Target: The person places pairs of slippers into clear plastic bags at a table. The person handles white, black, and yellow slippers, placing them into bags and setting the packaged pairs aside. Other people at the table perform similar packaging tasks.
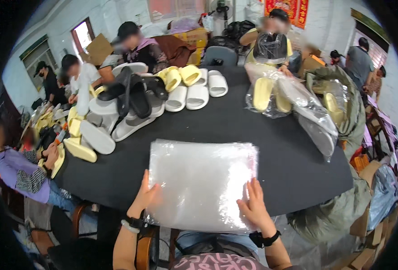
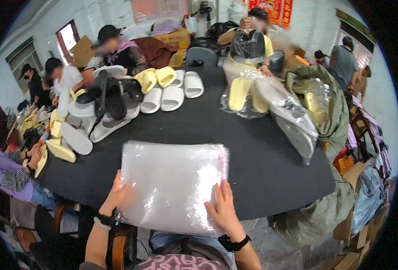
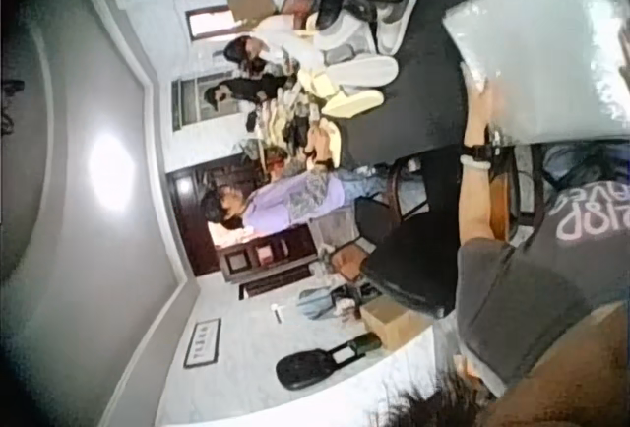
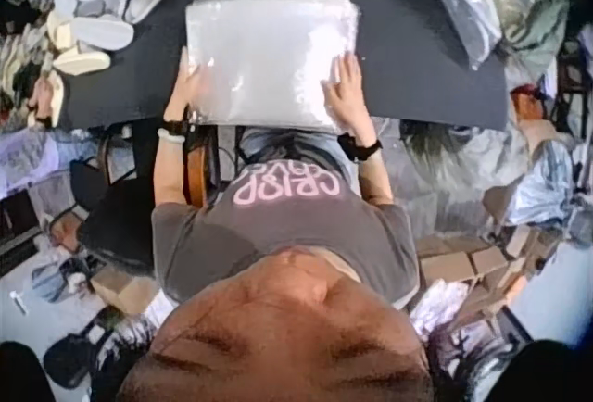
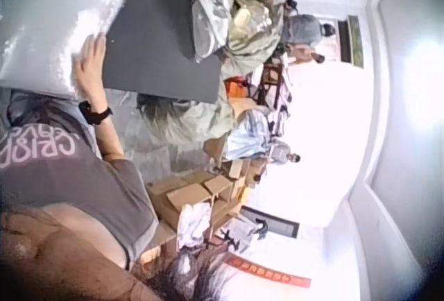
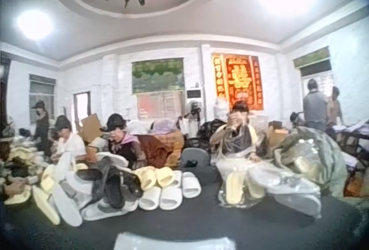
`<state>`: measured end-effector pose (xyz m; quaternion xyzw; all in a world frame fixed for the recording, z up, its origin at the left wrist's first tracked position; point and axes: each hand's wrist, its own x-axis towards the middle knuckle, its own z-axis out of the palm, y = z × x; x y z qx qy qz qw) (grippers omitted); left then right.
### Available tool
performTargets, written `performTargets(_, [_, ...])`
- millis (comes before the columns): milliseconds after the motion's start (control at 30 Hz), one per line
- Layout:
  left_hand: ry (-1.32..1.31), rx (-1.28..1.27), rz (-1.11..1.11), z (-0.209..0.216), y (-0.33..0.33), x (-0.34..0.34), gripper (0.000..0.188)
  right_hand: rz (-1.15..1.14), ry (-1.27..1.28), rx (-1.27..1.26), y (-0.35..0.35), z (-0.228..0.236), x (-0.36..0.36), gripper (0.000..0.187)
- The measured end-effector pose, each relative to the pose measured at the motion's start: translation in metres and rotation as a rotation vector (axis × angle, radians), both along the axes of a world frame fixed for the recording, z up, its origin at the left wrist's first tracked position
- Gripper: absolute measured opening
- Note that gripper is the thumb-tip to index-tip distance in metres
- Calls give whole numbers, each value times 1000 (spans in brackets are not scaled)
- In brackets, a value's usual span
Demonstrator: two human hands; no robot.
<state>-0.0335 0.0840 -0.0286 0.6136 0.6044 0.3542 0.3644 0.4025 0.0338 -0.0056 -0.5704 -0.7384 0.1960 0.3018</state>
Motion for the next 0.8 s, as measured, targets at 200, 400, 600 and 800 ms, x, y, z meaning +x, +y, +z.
performTargets(200, [715, 333, -149, 71, -35, 44, 79, -39, -106, 43, 0, -6, -2, 70])
performTargets(400, [667, 218, -384, 73, -58, 130, 68, -21, -113, 31, 1, -6, -1, 71])
performTargets(600, [693, 270, -254, 30, -39, 146, 68, 190, -171, -40, 11, 11, 29, 62])
performTargets(800, [735, 346, -236, 12, -46, 143, 78, 272, -310, -21, 90, 68, 128, 48])
